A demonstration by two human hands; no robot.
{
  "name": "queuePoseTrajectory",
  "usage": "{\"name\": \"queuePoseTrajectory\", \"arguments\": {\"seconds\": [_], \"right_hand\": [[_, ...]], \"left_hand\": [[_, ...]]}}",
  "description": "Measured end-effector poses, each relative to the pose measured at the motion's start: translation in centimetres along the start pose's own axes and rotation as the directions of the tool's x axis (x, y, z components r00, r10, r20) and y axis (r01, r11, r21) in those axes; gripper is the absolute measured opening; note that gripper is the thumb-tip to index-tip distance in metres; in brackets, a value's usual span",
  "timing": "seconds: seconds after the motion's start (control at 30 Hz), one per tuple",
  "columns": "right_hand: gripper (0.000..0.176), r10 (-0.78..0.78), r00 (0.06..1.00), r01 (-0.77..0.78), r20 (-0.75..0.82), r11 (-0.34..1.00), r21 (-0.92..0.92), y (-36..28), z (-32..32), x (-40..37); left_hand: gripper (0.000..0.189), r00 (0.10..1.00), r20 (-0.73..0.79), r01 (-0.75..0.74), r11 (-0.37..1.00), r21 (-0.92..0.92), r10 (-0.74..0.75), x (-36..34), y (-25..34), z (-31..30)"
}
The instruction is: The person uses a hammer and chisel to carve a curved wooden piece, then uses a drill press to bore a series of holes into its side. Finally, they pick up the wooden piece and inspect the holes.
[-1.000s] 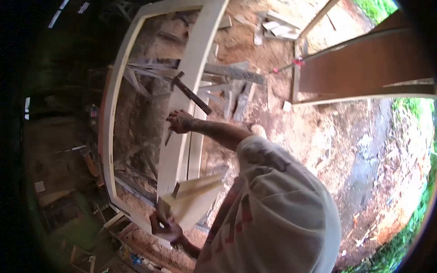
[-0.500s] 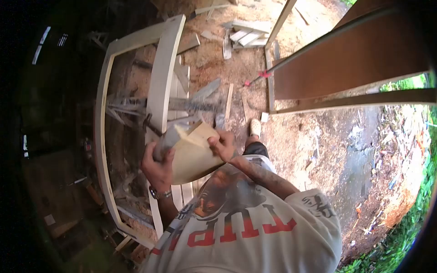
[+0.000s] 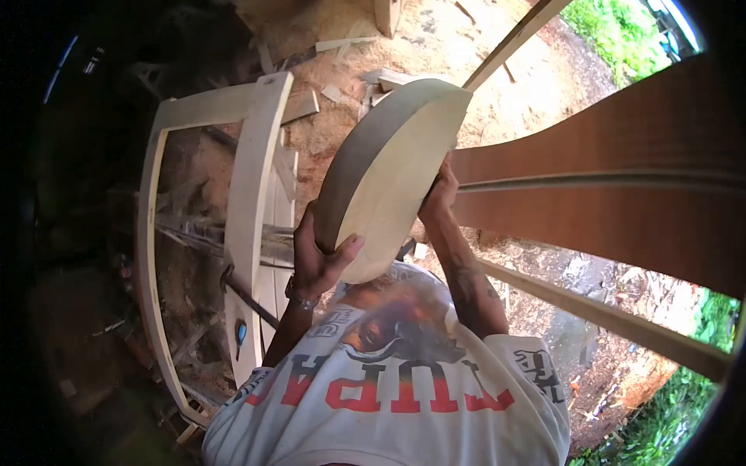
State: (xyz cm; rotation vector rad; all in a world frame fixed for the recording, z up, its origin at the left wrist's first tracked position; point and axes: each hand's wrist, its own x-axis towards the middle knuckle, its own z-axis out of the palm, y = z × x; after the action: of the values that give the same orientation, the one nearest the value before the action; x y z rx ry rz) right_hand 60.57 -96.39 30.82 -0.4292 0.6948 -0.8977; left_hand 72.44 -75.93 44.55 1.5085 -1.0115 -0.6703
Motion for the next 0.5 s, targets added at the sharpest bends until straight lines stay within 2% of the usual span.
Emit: {"name": "queuePoseTrajectory", "arguments": {"seconds": [0.03, 0.13, 0.2, 0.27, 0.3, 0.4, 0.43, 0.5], "right_hand": [[0.051, 0.021, 0.999, -0.022, -0.041, 1.0, -0.011, 0.2, 0.1, 1.7], [0.052, -0.017, 1.0, 0.018, -0.022, 0.998, 0.068, 0.5, 1.3, 8.0], [0.053, 0.042, 0.987, -0.036, -0.154, 0.998, 0.044, 0.2, 2.0, 13.2], [0.056, 0.137, 0.94, -0.138, -0.311, 0.99, 0.02, -0.1, 2.9, 19.6], [0.061, 0.158, 0.912, -0.178, -0.379, 0.984, -0.02, -1.2, 6.2, 21.9], [0.062, 0.072, 0.885, -0.192, -0.459, 0.956, -0.221, -0.8, 10.1, 32.4], [0.06, 0.089, 0.884, -0.213, -0.459, 0.951, -0.226, -0.9, 11.3, 34.8], [0.057, 0.101, 0.891, -0.219, -0.442, 0.949, -0.226, -1.5, 13.6, 39.2]], "left_hand": [[0.058, 0.998, -0.031, 0.049, 0.999, 0.023, -0.048, 1.8, -0.4, 0.4], [0.05, 0.99, -0.029, 0.135, 0.986, -0.095, -0.138, 10.6, -2.4, 0.0], [0.041, 0.99, -0.01, 0.138, 0.979, -0.153, -0.142, 17.4, -6.2, -1.5], [0.037, 0.977, -0.015, 0.209, 0.967, -0.147, -0.214, 24.9, -10.4, -3.6], [0.028, 0.966, -0.066, 0.236, 0.958, -0.163, -0.249, 28.5, -13.7, -4.3], [0.036, 0.878, -0.184, 0.424, 0.896, -0.132, -0.443, 40.2, -19.8, -7.1], [0.044, 0.899, -0.208, 0.377, 0.923, -0.078, -0.385, 43.7, -20.4, -8.1], [0.046, 0.899, -0.201, 0.368, 0.92, -0.132, -0.388, 49.9, -21.1, -10.0]]}}
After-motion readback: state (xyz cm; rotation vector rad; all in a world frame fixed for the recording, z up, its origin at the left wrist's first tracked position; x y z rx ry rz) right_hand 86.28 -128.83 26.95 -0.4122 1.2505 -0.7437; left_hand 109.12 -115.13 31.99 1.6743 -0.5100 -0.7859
